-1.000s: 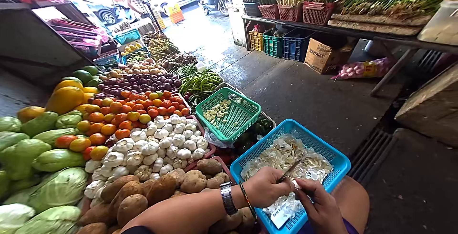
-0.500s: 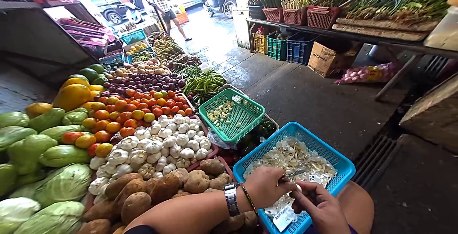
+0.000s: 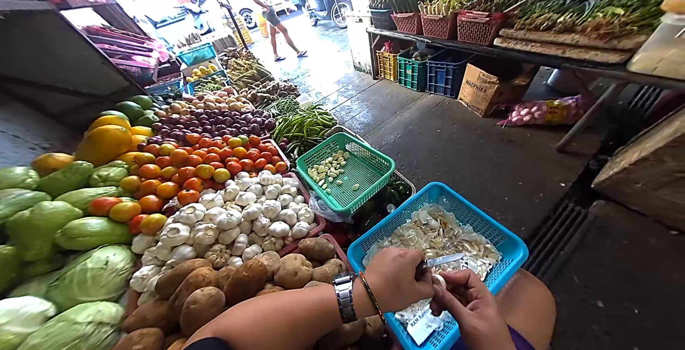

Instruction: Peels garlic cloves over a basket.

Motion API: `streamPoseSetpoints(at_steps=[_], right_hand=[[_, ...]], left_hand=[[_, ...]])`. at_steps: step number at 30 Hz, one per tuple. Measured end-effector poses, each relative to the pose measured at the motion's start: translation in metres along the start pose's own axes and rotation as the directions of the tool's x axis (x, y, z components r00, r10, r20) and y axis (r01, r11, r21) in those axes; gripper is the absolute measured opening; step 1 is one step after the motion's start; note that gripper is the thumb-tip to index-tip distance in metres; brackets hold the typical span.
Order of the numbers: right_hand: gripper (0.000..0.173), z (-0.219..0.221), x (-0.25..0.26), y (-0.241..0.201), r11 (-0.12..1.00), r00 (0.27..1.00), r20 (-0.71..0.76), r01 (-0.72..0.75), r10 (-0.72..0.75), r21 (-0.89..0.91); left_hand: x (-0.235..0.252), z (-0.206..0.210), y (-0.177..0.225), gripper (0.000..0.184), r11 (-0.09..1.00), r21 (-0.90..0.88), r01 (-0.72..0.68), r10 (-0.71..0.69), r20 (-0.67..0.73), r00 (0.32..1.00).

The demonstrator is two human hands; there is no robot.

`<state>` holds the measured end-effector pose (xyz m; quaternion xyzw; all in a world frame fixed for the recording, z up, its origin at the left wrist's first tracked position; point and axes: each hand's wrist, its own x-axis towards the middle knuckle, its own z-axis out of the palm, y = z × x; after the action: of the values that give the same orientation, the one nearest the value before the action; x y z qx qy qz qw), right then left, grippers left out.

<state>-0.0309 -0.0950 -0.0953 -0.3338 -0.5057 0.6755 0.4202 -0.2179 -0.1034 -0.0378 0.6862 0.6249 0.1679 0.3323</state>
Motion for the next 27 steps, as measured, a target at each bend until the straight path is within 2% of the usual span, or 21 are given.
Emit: streamPoseSetpoints(at_steps=[4, 8, 10, 15, 19, 27], right_hand=[[0.023, -0.005, 0.001, 0.007, 0.996, 1.000, 0.018, -0.014, 0.012, 0.090], [0.007, -0.010, 0.007, 0.006, 0.893, 0.985, 0.003, -0.158, 0.173, 0.421], [0.011, -0.012, 0.013, 0.004, 0.833, 0.973, 0.015, -0.206, 0.231, 0.513], [0.019, -0.015, 0.014, -0.014, 0.795, 0.945, 0.027, -0.290, 0.327, 0.532], [0.018, -0.017, 0.013, -0.014, 0.708, 0.950, 0.088, -0.284, 0.301, 0.647], [0.019, -0.016, 0.014, -0.014, 0.646, 0.935, 0.140, -0.328, 0.326, 0.689]], left_hand=[[-0.001, 0.002, 0.002, 0.021, 1.000, -0.029, 0.001, -0.001, -0.006, 1.000], [-0.001, 0.006, -0.007, 0.036, 0.975, -0.142, -0.174, 0.169, -0.045, 0.985], [-0.001, 0.008, -0.009, 0.044, 0.953, -0.188, -0.238, 0.233, -0.045, 0.971], [-0.003, 0.015, -0.008, 0.045, 0.931, -0.232, -0.281, 0.274, -0.061, 0.960], [-0.001, 0.017, -0.011, 0.046, 0.929, -0.228, -0.291, 0.280, -0.081, 0.957], [0.000, 0.021, -0.014, 0.041, 0.933, -0.222, -0.282, 0.267, -0.096, 0.959]])
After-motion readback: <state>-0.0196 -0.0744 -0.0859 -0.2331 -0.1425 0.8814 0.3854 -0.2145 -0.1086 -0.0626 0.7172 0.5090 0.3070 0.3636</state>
